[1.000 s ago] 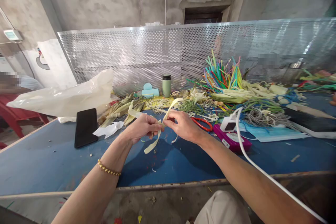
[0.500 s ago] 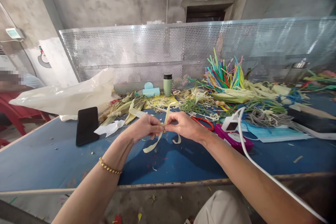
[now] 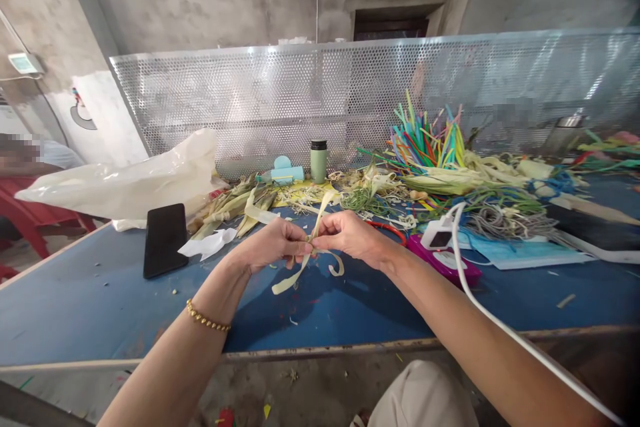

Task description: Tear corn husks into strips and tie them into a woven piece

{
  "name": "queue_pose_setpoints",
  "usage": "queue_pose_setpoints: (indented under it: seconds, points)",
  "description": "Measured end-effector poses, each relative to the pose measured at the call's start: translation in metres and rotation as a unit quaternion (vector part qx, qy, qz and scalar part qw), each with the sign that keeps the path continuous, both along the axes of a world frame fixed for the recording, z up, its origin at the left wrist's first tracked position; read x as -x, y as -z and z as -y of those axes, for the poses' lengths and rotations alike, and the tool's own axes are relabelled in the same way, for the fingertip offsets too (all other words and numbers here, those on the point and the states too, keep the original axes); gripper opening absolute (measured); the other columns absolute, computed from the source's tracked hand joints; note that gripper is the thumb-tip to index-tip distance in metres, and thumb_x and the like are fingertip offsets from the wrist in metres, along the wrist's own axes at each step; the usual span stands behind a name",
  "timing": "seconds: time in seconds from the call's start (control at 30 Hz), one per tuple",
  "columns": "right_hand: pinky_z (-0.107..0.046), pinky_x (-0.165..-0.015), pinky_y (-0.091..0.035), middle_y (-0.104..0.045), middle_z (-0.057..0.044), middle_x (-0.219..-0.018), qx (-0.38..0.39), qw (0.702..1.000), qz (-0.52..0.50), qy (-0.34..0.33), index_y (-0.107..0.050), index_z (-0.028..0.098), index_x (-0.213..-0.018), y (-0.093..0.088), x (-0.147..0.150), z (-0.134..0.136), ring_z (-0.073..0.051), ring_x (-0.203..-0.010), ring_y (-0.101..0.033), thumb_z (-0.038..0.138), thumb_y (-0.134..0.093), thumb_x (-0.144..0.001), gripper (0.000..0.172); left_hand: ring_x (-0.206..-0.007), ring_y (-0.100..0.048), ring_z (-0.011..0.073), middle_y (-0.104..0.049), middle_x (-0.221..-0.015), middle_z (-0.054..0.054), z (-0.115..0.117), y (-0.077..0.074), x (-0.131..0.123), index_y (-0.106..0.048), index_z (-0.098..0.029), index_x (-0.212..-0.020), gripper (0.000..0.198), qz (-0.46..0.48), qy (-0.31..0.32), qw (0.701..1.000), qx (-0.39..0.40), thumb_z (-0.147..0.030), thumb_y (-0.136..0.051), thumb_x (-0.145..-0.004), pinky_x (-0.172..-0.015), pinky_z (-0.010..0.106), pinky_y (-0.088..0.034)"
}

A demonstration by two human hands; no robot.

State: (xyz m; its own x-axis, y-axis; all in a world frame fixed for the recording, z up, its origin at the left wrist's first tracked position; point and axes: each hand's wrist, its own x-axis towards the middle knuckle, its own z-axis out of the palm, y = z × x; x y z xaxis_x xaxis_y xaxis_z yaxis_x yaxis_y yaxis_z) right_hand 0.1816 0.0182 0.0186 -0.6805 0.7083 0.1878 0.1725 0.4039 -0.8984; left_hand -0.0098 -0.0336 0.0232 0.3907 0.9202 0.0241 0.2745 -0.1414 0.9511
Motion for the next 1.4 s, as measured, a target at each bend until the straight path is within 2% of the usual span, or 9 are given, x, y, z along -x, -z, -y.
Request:
queue_pose_setpoints:
  seconds: [0.33,0.53,0.63,0.7,0.83,1.07,1.13,1.27,1.4]
  points:
    - [-0.022,-0.049,-0.031,-0.057,0.001,-0.057,-0.066,0.995,0.052,0.061,-0.061,0.014,-0.06,-0.002,0.0,0.0,-0.009,-0.053,-0.045,0.029,-0.068,-0.071,0.02,-0.052,-0.044,0.0075,-0.056,-0.059,0.001,-0.002,0.002,-0.004,-0.07,-0.011,-0.067,0.026,0.015,-0.029,0.999,0.002,-0.035,-0.079,-0.064,-0.048,0.021,-0.032]
    - [-0.023,-0.051,-0.034,-0.061,0.0,-0.057,-0.058,0.994,0.051,0.077,-0.062,0.014,-0.058,-0.005,0.002,0.004,-0.01,-0.053,-0.049,0.025,-0.066,-0.072,0.018,-0.049,-0.04,0.0068,-0.049,-0.052,-0.002,-0.002,0.004,-0.009,-0.062,-0.013,-0.056,0.024,0.015,-0.084,0.996,-0.031,-0.03,-0.077,-0.063,-0.046,0.021,-0.028]
    - [-0.025,-0.058,-0.042,-0.064,-0.002,-0.061,-0.04,0.998,0.013,0.054,-0.064,0.013,-0.064,-0.005,-0.001,0.001,-0.012,-0.058,-0.056,0.03,-0.067,-0.076,0.02,-0.046,-0.038,0.0063,-0.047,-0.048,-0.003,-0.003,0.003,-0.009,-0.058,-0.014,-0.051,0.027,0.037,-0.082,0.995,-0.035,-0.029,-0.074,-0.065,-0.045,0.022,-0.026]
    - [-0.026,-0.062,-0.046,-0.066,-0.002,-0.064,-0.03,0.998,-0.007,0.046,-0.065,0.013,-0.078,-0.008,-0.007,-0.002,-0.013,-0.061,-0.059,0.029,-0.068,-0.077,0.016,-0.045,-0.038,0.0059,-0.047,-0.046,-0.002,-0.003,0.001,-0.008,-0.055,-0.014,-0.048,0.029,0.059,-0.088,0.994,-0.028,-0.027,-0.074,-0.065,-0.045,0.022,-0.025]
    - [-0.026,-0.059,-0.048,-0.065,-0.001,-0.065,-0.025,0.999,-0.021,0.001,-0.062,0.014,-0.101,-0.022,-0.025,-0.001,-0.013,-0.058,-0.06,0.03,-0.068,-0.08,0.027,-0.044,-0.04,0.0058,-0.05,-0.046,-0.001,-0.004,-0.002,-0.005,-0.057,-0.013,-0.049,0.025,0.096,-0.108,0.989,-0.005,-0.023,-0.074,-0.064,-0.044,0.022,-0.026]
    - [-0.034,-0.079,-0.052,-0.072,-0.01,-0.096,-0.026,0.986,-0.092,-0.138,-0.067,0.014,-0.101,-0.036,-0.038,0.012,-0.018,-0.082,-0.069,0.034,-0.062,-0.089,0.024,-0.042,-0.043,0.0063,-0.051,-0.046,-0.001,-0.004,-0.004,-0.001,-0.06,-0.012,-0.053,0.021,0.121,-0.096,0.987,0.038,-0.023,-0.074,-0.064,-0.043,0.022,-0.026]
    - [-0.034,-0.077,-0.052,-0.072,-0.01,-0.095,-0.038,0.985,-0.094,-0.138,-0.067,0.015,-0.101,-0.035,-0.035,0.013,-0.018,-0.079,-0.069,0.034,-0.064,-0.088,0.024,-0.043,-0.044,0.0064,-0.052,-0.047,0.0,-0.004,-0.004,-0.001,-0.061,-0.012,-0.054,0.019,0.123,-0.093,0.987,0.045,-0.022,-0.074,-0.064,-0.043,0.022,-0.025]
    - [-0.026,-0.065,-0.05,-0.065,-0.003,-0.078,-0.113,0.981,-0.132,-0.087,-0.069,0.016,-0.08,-0.032,-0.026,0.016,-0.012,-0.068,-0.06,0.029,-0.069,-0.083,0.013,-0.043,-0.043,0.0065,-0.051,-0.045,0.0,-0.006,-0.002,-0.003,-0.065,-0.01,-0.058,0.016,0.127,-0.097,0.986,0.054,-0.021,-0.074,-0.063,-0.043,0.022,-0.025]
    - [-0.024,-0.056,-0.046,-0.061,-0.003,-0.087,-0.124,0.971,-0.184,-0.087,-0.068,0.017,-0.082,-0.029,-0.015,0.022,-0.008,-0.061,-0.053,0.029,-0.071,-0.082,0.012,-0.041,-0.042,0.0064,-0.051,-0.045,0.0,-0.006,-0.001,-0.005,-0.061,-0.011,-0.053,0.019,0.12,-0.114,0.985,0.05,-0.02,-0.075,-0.061,-0.043,0.022,-0.024]
